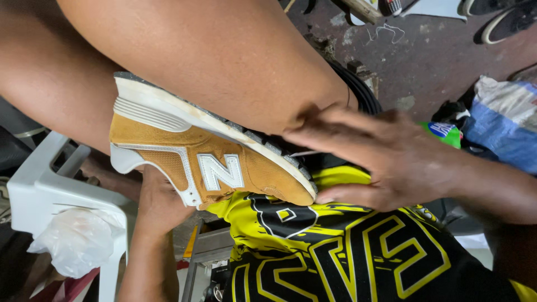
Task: The person stitches the sole of a shoe by hand using a needle and thread, pulling the thread through the sole repeatedly to secure it.
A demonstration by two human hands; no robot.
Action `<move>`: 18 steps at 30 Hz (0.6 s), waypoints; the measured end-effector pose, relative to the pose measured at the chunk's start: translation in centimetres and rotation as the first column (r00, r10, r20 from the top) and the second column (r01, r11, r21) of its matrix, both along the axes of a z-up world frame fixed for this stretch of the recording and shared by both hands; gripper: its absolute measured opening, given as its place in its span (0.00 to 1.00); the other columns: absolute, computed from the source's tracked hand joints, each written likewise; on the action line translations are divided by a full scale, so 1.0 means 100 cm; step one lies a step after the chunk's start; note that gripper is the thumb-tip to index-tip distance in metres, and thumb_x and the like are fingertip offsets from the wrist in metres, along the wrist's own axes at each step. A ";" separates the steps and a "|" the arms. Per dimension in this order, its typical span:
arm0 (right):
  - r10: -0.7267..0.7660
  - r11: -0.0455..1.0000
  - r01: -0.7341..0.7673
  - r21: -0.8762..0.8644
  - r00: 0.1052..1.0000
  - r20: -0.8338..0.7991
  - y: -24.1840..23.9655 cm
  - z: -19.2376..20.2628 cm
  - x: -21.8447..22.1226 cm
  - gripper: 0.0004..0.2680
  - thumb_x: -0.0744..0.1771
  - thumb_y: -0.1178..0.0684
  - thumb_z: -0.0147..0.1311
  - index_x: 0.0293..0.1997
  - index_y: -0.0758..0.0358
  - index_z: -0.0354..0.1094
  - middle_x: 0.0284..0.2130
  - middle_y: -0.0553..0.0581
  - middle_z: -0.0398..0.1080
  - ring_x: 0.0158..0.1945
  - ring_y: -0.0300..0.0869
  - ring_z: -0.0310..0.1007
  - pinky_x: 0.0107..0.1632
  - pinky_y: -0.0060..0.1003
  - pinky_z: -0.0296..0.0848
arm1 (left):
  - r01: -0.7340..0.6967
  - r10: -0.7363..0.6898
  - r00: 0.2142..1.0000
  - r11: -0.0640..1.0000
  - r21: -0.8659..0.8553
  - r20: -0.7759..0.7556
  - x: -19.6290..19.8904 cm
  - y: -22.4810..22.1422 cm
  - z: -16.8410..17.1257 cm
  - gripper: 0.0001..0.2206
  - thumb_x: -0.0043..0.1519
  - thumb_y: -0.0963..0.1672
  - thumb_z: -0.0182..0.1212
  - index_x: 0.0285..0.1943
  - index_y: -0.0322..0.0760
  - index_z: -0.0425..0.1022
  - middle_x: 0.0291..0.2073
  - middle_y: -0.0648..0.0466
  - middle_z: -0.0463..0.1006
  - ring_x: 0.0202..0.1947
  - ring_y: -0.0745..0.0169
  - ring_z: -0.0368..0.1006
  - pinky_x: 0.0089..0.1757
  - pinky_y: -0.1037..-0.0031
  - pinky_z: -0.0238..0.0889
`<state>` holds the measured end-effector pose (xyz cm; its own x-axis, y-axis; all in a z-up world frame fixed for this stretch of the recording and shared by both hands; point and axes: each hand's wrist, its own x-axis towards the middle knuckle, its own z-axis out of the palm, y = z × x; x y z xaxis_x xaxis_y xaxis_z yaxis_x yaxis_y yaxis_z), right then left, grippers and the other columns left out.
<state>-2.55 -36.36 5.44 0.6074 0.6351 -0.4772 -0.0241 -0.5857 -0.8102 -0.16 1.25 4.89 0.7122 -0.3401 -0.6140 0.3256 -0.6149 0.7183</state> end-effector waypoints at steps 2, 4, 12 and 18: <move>-0.077 0.990 0.073 0.122 0.997 0.026 0.008 -0.010 -0.002 0.24 0.66 0.35 0.57 0.67 0.50 0.62 0.42 0.61 0.76 0.32 0.42 0.79 0.28 0.38 0.77 | -0.017 0.020 0.998 0.999 -0.049 0.057 -0.004 0.002 -0.001 0.18 0.51 0.42 0.75 0.50 0.33 0.77 0.46 0.49 0.82 0.46 0.59 0.78 0.53 0.69 0.68; -0.131 0.977 0.126 0.174 0.991 0.014 0.008 -0.010 -0.006 0.15 0.67 0.41 0.57 0.56 0.54 0.69 0.35 0.56 0.78 0.34 0.42 0.80 0.32 0.37 0.78 | 0.085 -0.060 0.977 0.990 -0.113 0.205 -0.006 0.004 -0.002 0.09 0.57 0.41 0.75 0.44 0.37 0.81 0.42 0.56 0.84 0.44 0.70 0.81 0.54 0.74 0.68; -0.472 0.635 0.536 0.556 0.839 -0.270 -0.002 -0.012 0.006 0.09 0.74 0.52 0.45 0.36 0.57 0.64 0.38 0.56 0.73 0.39 0.41 0.74 0.41 0.38 0.76 | 0.072 -0.096 0.982 0.986 -0.149 -0.162 -0.003 0.016 -0.006 0.13 0.46 0.40 0.67 0.41 0.33 0.78 0.33 0.49 0.80 0.34 0.56 0.77 0.39 0.72 0.68; -0.247 0.125 0.839 0.529 0.543 -0.802 0.030 -0.009 -0.001 0.07 0.76 0.53 0.45 0.43 0.61 0.65 0.34 0.55 0.72 0.31 0.36 0.71 0.46 0.40 0.80 | 0.411 -0.409 0.910 0.911 -0.032 0.063 0.010 0.007 0.003 0.19 0.49 0.47 0.68 0.47 0.33 0.78 0.43 0.41 0.80 0.46 0.35 0.74 0.46 0.53 0.64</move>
